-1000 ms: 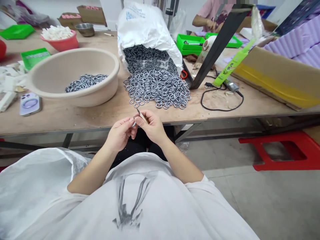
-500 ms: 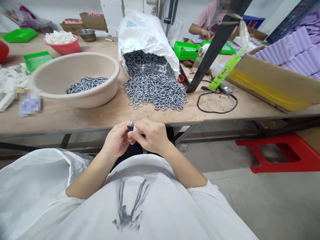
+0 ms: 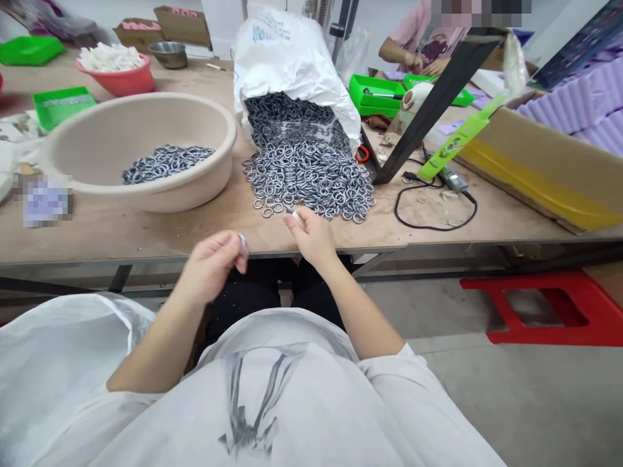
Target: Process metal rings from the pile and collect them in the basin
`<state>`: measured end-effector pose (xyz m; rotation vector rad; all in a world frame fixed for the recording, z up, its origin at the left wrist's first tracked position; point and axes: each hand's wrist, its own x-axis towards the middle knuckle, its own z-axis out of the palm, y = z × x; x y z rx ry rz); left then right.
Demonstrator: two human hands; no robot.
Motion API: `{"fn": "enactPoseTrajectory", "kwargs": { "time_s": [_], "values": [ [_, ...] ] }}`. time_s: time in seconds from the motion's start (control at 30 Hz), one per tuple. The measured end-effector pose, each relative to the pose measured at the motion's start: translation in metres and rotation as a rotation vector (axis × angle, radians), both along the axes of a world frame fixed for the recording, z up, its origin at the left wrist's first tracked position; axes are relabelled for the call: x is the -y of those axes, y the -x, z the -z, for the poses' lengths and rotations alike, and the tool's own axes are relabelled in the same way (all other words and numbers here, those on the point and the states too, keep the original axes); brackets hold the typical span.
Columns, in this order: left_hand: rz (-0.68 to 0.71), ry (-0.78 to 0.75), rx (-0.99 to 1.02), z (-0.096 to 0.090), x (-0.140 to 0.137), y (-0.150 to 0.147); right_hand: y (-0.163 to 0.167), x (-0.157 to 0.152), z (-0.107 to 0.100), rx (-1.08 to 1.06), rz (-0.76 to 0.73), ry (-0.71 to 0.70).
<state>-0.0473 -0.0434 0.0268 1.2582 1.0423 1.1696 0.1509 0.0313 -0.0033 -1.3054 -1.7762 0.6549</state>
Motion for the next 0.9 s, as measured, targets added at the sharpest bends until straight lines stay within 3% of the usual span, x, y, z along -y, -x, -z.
{"fn": "enactPoseTrajectory", "kwargs": {
  "time_s": [0.13,0.17,0.27,0.37,0.5,0.57,0.63,0.77,0.9],
  "values": [
    [-0.55,-0.507,-0.606,-0.035,-0.05,0.045,0.024,-0.026,-0.003,0.436,-0.059,-0.035],
    [-0.633,-0.553,-0.766,-0.044,-0.065,0.056,0.032,-0.032,-0.003,0.532,-0.071,-0.03],
    [-0.697,-0.371,-1.058,-0.062,-0.098,0.081,0.048,-0.045,-0.002,0.709,-0.081,-0.001],
    [-0.67,-0.343,-1.123,-0.06,-0.101,0.084,0.045,-0.05,0.002,0.596,-0.084,0.01],
    [-0.583,-0.579,-0.929,-0.029,-0.072,0.054,0.033,-0.038,0.005,-0.088,-0.246,0.171],
    [-0.395,-0.519,-0.712,-0.008,-0.058,0.031,0.033,-0.026,0.005,-0.421,-0.342,0.296],
    [-0.21,-0.318,-0.415,0.013,-0.048,0.01,0.036,-0.014,0.005,-0.605,-0.379,0.351],
    [-0.001,0.12,0.124,0.034,-0.038,-0.014,0.042,0.003,0.007,-0.671,-0.333,0.244],
    [0.098,0.29,0.318,0.033,-0.032,-0.021,0.036,0.012,0.012,-0.537,-0.286,0.18]
  ]
}}
